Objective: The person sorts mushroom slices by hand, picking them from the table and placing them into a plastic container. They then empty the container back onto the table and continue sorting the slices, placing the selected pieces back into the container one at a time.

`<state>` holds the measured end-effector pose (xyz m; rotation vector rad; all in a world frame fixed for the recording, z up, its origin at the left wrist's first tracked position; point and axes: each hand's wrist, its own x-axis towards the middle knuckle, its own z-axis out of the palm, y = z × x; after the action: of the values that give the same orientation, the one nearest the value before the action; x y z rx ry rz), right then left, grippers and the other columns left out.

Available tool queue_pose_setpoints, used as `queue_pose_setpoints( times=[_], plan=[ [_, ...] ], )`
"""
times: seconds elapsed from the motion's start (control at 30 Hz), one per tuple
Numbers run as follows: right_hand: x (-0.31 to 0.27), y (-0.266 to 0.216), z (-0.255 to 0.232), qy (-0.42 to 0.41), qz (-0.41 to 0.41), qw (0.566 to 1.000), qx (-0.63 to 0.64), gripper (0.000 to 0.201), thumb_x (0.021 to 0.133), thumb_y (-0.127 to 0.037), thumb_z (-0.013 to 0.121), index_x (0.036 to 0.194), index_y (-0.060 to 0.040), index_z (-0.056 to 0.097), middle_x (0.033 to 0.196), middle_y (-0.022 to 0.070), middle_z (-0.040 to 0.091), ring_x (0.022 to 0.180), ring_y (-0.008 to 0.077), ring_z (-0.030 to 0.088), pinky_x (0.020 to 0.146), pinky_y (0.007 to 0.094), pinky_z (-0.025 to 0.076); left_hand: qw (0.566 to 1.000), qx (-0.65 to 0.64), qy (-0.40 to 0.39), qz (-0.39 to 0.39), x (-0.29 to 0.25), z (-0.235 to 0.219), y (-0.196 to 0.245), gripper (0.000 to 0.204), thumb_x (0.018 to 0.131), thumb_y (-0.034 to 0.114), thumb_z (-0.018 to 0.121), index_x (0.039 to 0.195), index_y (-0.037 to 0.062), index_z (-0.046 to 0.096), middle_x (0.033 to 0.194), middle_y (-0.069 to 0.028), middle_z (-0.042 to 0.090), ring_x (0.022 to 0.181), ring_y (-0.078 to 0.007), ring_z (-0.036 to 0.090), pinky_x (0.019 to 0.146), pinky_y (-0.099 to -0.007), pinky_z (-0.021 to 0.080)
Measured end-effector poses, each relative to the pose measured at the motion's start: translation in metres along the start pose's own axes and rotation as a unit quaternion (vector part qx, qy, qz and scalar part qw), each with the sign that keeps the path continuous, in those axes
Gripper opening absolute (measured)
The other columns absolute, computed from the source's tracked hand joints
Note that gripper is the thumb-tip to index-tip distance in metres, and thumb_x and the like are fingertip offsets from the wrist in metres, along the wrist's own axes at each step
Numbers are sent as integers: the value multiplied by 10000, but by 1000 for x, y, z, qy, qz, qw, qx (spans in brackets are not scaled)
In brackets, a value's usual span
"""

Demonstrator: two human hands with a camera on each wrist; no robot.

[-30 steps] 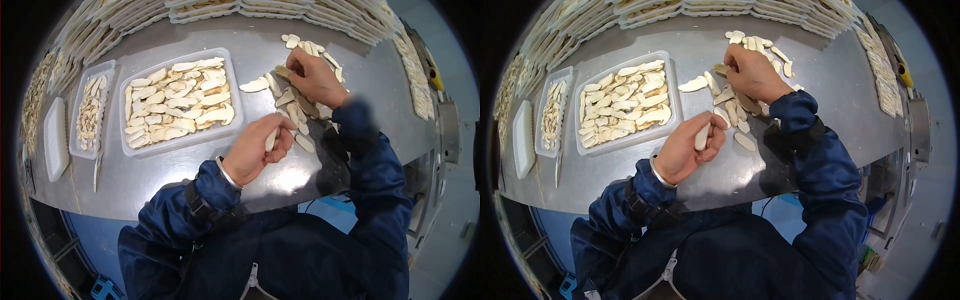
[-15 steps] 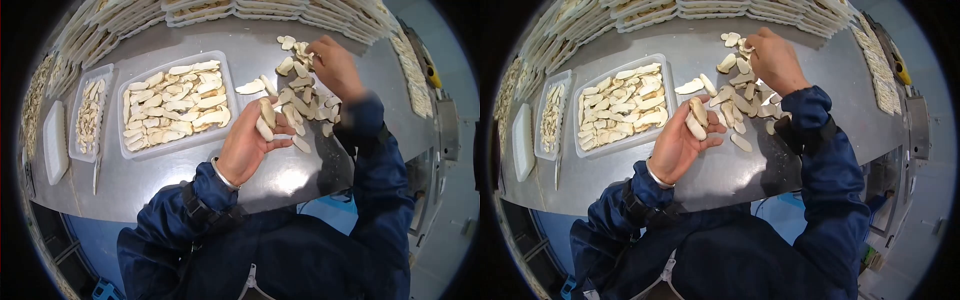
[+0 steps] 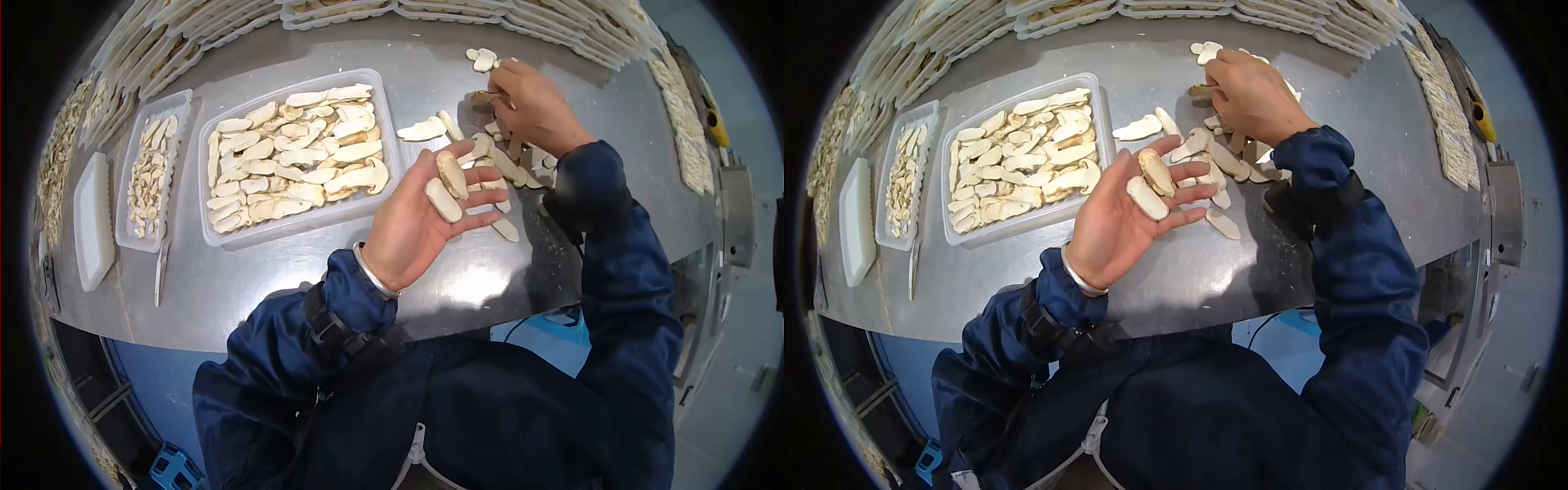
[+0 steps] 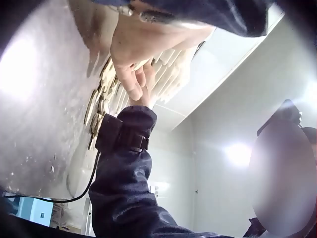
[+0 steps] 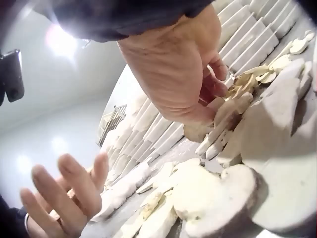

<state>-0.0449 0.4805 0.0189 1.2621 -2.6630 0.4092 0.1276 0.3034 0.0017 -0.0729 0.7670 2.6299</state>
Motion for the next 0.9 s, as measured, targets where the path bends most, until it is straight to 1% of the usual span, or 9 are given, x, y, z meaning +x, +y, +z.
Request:
queue_pose_setpoints(
  times=[0.13, 0.2, 0.3, 0.4, 0.5, 0.6, 0.7, 0.8, 0.9],
  plan=[
    [-12, -24, -23, 16, 122, 987, 107, 185, 800, -65, 619, 953, 34, 588, 779, 118, 595, 697, 275, 576, 647, 373, 455, 1000, -22, 15, 3, 1, -1, -1, 571, 1041, 442, 230, 1409, 24, 356, 1294, -199, 531, 1238, -350, 514, 1043, -442, 428],
    [-21, -34, -33, 14, 157, 970, 185, 223, 814, -62, 614, 1015, 30, 588, 743, 87, 568, 653, 204, 541, 617, 325, 435, 1000, -20, 22, 3, 2, -2, -3, 562, 1039, 446, 246, 1361, 19, 419, 1260, -188, 551, 1237, -352, 514, 1047, -438, 425],
    [-35, -44, -39, 13, 184, 943, 277, 266, 830, -48, 594, 1088, 18, 586, 734, 30, 535, 649, 108, 494, 607, 264, 414, 999, 5, 32, 15, 2, -8, -6, 496, 1036, 431, 277, 1151, 24, 537, 1093, -141, 586, 1086, -299, 573, 918, -385, 472],
    [-43, -45, -39, 7, 194, 913, 359, 285, 839, -31, 574, 1122, 8, 567, 799, -15, 532, 708, 63, 478, 642, 227, 403, 998, -66, -16, 0, 1, -26, -8, 462, 1035, 417, 282, 1015, 61, 575, 947, -97, 595, 946, -247, 602, 802, -356, 467],
    [-47, -48, -41, 1, 206, 891, 404, 304, 839, -13, 564, 1143, 9, 554, 831, -29, 536, 745, 51, 485, 669, 206, 400, 968, -134, -211, 9, 13, -46, -13, 494, 1019, 469, 265, 963, 83, 567, 901, -85, 579, 868, -234, 584, 710, -330, 435],
    [-48, -53, -47, -11, 213, 874, 437, 323, 838, -4, 560, 1160, 14, 547, 832, -20, 545, 751, 45, 497, 674, 201, 404, 959, -174, -222, -11, 12, -43, -11, 564, 1006, 505, 235, 1036, 56, 575, 903, -102, 595, 900, -276, 601, 745, -357, 474],
    [-52, -62, -52, -7, 222, 865, 450, 333, 831, -17, 563, 1162, 8, 544, 771, -16, 544, 693, 47, 486, 625, 215, 396, 990, -118, -77, -20, 0, -21, -4, 592, 1008, 486, 220, 1192, 19, 534, 1026, -157, 620, 990, -320, 602, 853, -398, 488],
    [-56, -76, -57, 4, 225, 854, 470, 327, 828, -24, 566, 1153, 6, 538, 723, -17, 535, 656, 48, 480, 600, 224, 395, 995, -83, -51, -17, -2, -6, 0, 584, 1023, 437, 233, 1379, 18, 428, 1242, -200, 574, 1149, -339, 557, 977, -439, 449],
    [-58, -86, -62, 0, 222, 865, 450, 305, 838, -38, 572, 1136, 9, 530, 720, -3, 560, 669, 54, 508, 616, 225, 414, 996, -76, -34, -13, -1, -3, -1, 578, 1026, 426, 230, 1426, 35, 376, 1371, -205, 500, 1242, -344, 507, 1028, -472, 423]
  ],
)
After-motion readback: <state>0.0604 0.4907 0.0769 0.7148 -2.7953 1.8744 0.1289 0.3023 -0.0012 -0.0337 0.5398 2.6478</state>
